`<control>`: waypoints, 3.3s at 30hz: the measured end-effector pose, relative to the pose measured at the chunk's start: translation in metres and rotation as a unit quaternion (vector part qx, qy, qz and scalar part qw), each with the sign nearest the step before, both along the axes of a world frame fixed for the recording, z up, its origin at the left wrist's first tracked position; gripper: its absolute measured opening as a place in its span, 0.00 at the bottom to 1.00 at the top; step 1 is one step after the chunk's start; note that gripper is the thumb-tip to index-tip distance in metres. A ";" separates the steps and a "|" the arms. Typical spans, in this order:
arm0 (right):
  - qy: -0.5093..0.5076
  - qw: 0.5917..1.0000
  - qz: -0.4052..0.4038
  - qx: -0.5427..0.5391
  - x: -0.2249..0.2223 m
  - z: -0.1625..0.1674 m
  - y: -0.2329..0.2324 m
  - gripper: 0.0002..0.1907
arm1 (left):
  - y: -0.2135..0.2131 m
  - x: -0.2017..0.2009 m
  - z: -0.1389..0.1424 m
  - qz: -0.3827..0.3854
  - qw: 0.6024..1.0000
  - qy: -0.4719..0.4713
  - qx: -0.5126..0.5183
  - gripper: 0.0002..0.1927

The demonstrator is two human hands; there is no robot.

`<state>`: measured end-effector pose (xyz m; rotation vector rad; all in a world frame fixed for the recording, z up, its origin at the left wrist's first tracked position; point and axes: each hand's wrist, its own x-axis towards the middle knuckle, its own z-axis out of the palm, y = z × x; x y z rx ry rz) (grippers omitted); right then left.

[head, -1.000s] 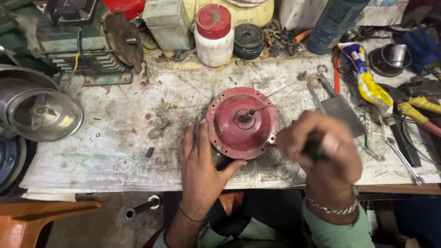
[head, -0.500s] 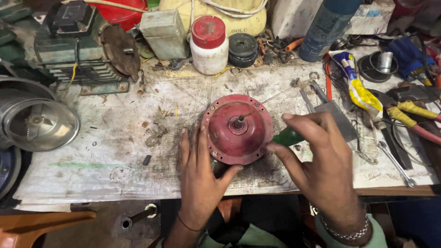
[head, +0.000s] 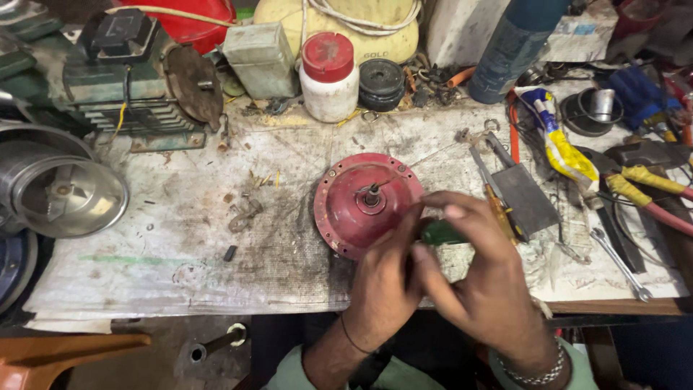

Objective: The person uses a screwdriver to remove multiple screws from the perimeter of a red circular electrical component. After removing the screws, they separate the top cover from the base, revealing the internal copper windings and mechanical parts.

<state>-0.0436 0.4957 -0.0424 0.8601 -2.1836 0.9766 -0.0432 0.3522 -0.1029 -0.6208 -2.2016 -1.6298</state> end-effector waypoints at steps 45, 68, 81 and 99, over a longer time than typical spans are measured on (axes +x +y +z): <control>-0.060 0.996 0.004 -0.062 -0.003 0.009 0.004 0.39 | -0.008 -0.010 0.012 0.051 0.972 0.039 -0.226 0.32; -0.100 0.993 -0.031 -0.061 0.001 -0.004 0.015 0.39 | -0.009 -0.012 0.004 0.063 0.974 0.022 -0.215 0.28; -0.125 0.957 -0.034 -0.259 0.013 0.001 0.035 0.37 | -0.063 0.005 0.016 0.119 0.970 -0.030 -0.209 0.39; -0.144 0.927 -0.061 -0.342 0.019 -0.015 0.054 0.32 | -0.047 0.007 0.016 0.193 0.918 -0.088 -0.335 0.68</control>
